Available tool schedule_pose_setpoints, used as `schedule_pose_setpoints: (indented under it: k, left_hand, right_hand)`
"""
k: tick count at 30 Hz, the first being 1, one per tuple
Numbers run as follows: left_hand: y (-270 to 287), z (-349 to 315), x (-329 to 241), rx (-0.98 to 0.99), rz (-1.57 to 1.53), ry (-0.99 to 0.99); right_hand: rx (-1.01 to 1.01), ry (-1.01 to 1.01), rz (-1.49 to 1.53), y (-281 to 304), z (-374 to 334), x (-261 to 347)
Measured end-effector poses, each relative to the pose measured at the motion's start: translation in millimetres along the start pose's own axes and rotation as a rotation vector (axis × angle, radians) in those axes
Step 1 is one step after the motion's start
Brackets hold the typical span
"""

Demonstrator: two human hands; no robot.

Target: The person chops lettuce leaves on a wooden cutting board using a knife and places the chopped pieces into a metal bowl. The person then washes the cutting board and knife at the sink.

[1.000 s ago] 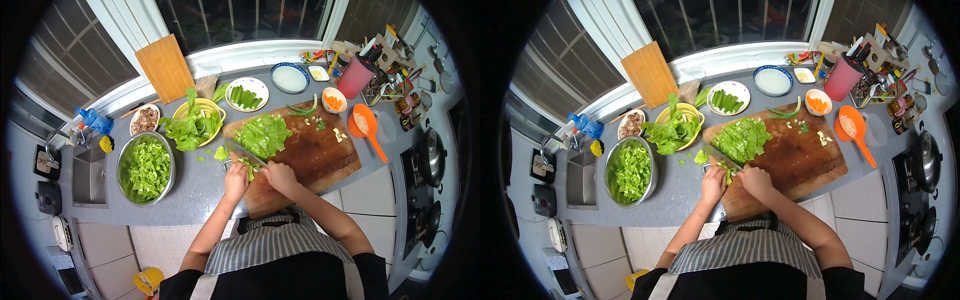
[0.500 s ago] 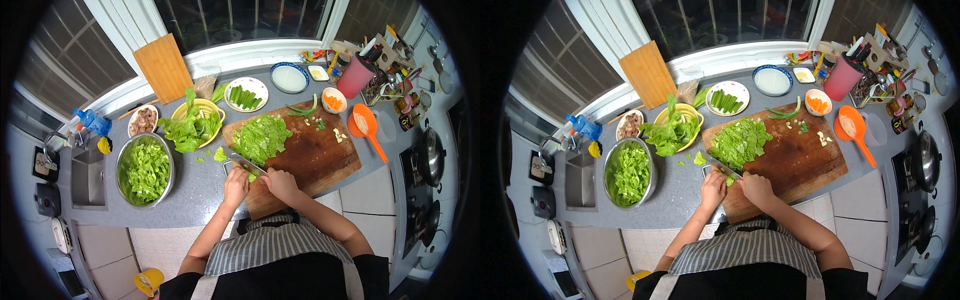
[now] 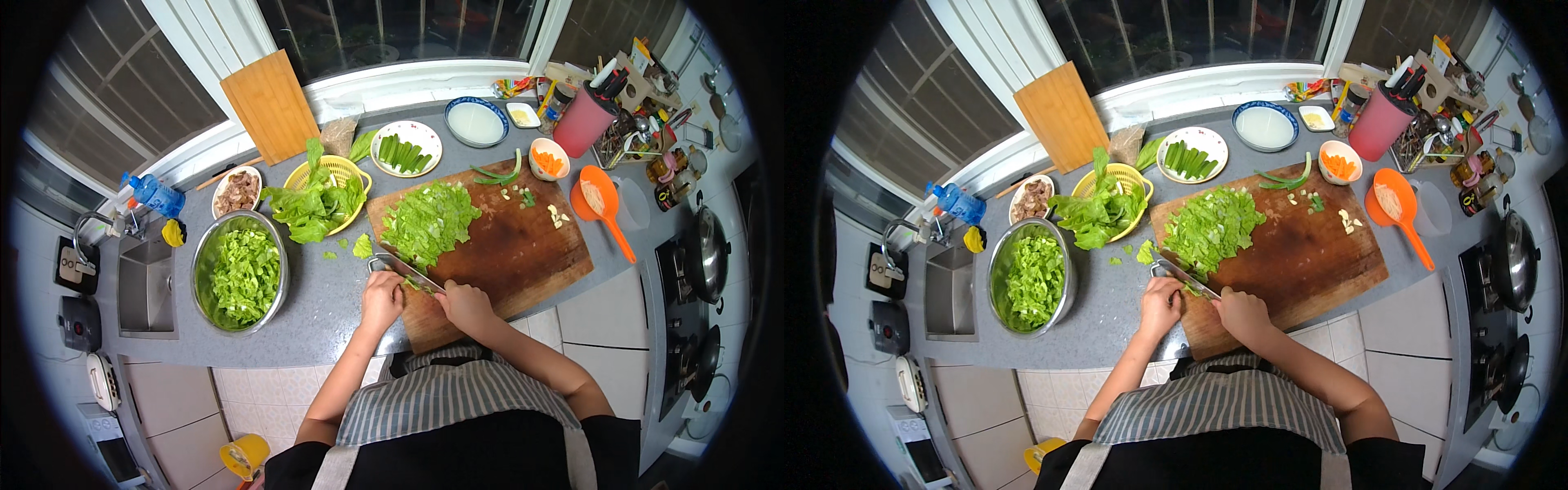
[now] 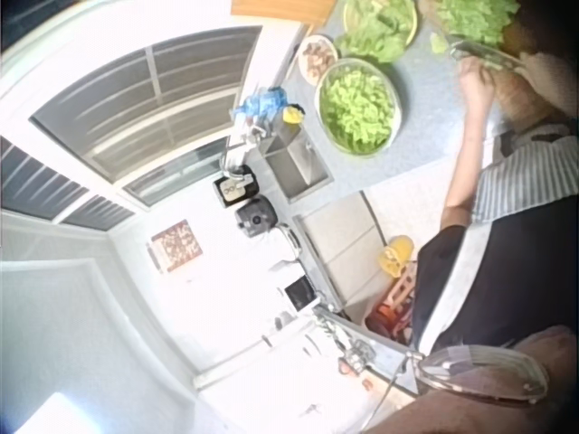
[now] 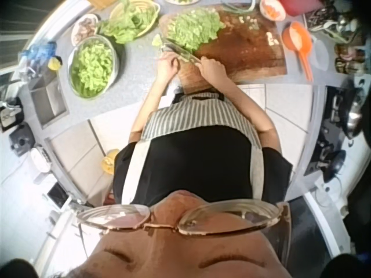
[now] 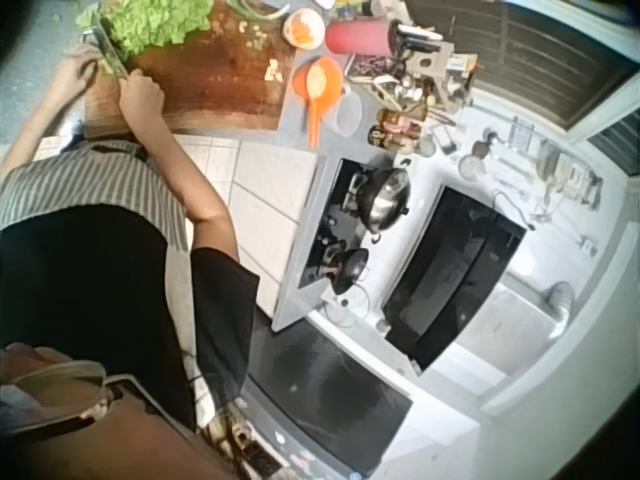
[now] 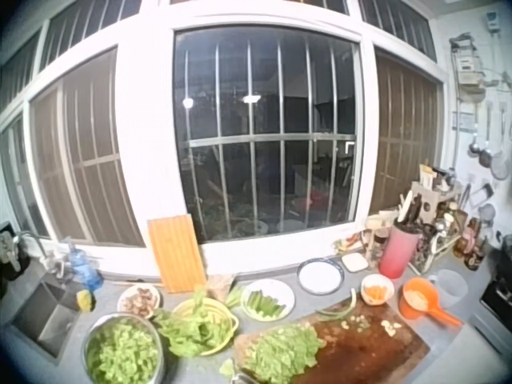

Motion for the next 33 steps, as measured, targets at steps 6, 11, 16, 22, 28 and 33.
schedule_pose_setpoints:
  k: [6, 11, 16, 22, 28, 33]
  left_hand:
    - [35.1, 32.6, 44.4, -0.144, 0.143, 0.214]
    - [36.9, 49.2, 100.6, -0.122, 0.360, 0.323]
    - [23.8, 42.4, 30.4, -0.167, 0.016, 0.264]
    - [1.9, 10.5, 16.9, -0.126, -0.101, 0.220]
    - [-15.7, 12.3, -8.3, -0.033, 0.071, -0.018]
    - [-39.4, 13.1, -5.4, 0.102, 0.130, 0.036]
  right_hand:
    - [-0.173, -0.057, 0.293, 13.4, 3.9, -30.3]
    - [-0.174, -0.028, 0.384, 45.6, 8.6, -35.1]
    - [-0.187, -0.067, 0.412, 44.8, 2.0, -48.9]
    - [-0.101, -0.020, 0.208, 38.2, 3.4, -23.6]
    - [-0.040, 0.005, 0.006, 22.5, 7.3, -6.4]
    - [-0.089, -0.052, 0.110, 5.0, 16.1, -18.5]
Point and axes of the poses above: each hand's wrist, its own z-axis towards the middle knuckle, its own y-axis out of the back of the hand, x = y × z, the point moved 10 cm from there along z, towards the middle knuckle, and after that the axes turned 9 degrees about -z, right-handed, at the moved point
